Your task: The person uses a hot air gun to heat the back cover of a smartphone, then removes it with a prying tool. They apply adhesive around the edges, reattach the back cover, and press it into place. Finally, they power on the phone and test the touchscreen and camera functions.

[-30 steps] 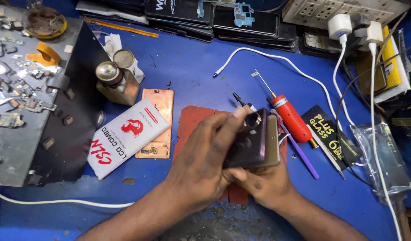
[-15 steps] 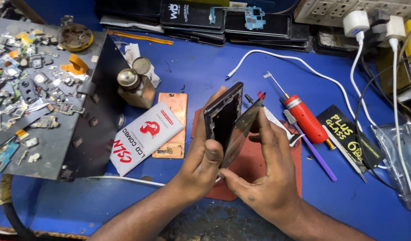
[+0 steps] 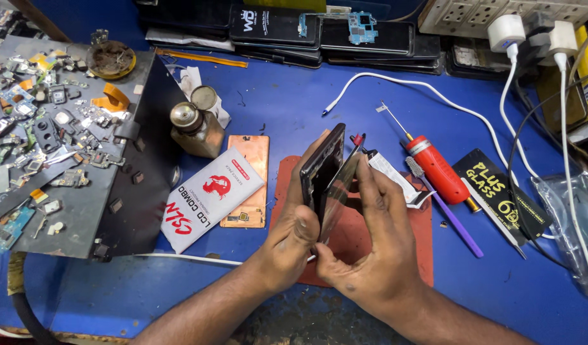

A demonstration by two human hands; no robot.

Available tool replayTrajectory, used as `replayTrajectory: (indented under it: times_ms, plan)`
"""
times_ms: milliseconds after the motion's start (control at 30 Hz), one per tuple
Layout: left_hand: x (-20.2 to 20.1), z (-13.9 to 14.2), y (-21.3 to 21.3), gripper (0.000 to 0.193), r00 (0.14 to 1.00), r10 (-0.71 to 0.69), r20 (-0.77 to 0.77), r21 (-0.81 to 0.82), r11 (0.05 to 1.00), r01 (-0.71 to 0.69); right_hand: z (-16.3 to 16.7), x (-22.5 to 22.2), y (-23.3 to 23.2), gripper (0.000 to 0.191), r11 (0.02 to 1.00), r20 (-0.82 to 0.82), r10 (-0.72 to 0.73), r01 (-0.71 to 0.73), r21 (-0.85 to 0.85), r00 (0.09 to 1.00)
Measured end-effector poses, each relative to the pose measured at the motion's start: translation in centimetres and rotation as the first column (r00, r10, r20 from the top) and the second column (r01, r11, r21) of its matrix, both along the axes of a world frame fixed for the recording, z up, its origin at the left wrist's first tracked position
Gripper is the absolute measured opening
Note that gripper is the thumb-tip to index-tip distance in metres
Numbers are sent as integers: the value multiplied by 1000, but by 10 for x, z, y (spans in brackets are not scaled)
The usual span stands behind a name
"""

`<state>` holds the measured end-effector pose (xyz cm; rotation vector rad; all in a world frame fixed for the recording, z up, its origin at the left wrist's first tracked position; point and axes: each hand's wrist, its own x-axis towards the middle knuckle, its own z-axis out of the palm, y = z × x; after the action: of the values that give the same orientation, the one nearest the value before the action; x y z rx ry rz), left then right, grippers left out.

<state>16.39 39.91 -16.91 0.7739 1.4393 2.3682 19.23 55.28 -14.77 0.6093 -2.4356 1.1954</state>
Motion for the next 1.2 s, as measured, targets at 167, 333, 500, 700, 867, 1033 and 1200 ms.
replayTrajectory:
  times_ms: [167,333,500,700,867,1033,1200]
  plan:
    - [0,3,-2,105,1000,-2,-13,-11,1000,1,3,-2,-1,111,1000,4,9,-9,1,1000]
    - [0,6,-1,102,999,24,-38,-7,1000,-24,4,-3,-1,111,999,-13,-15,16,47,1000]
    - [-1,7,-3,101,995,53,-85,-100,993,-61,1,-4,0,112,999,-28,10,-9,40,1000]
    - [-1,8,-3,99,993,67,-95,-116,990,-78,-2,-5,2,114,999,-19,21,-20,50,1000]
    - [0,7,-2,98,994,67,-90,-111,991,-77,-4,-5,2,114,998,-11,32,-32,51,999]
    - [1,6,-2,98,994,69,-86,-99,992,-78,-4,-4,2,114,998,11,30,-30,47,999]
    - [1,4,-3,95,996,53,-67,-73,996,-58,-4,-4,3,111,998,44,55,-56,16,998]
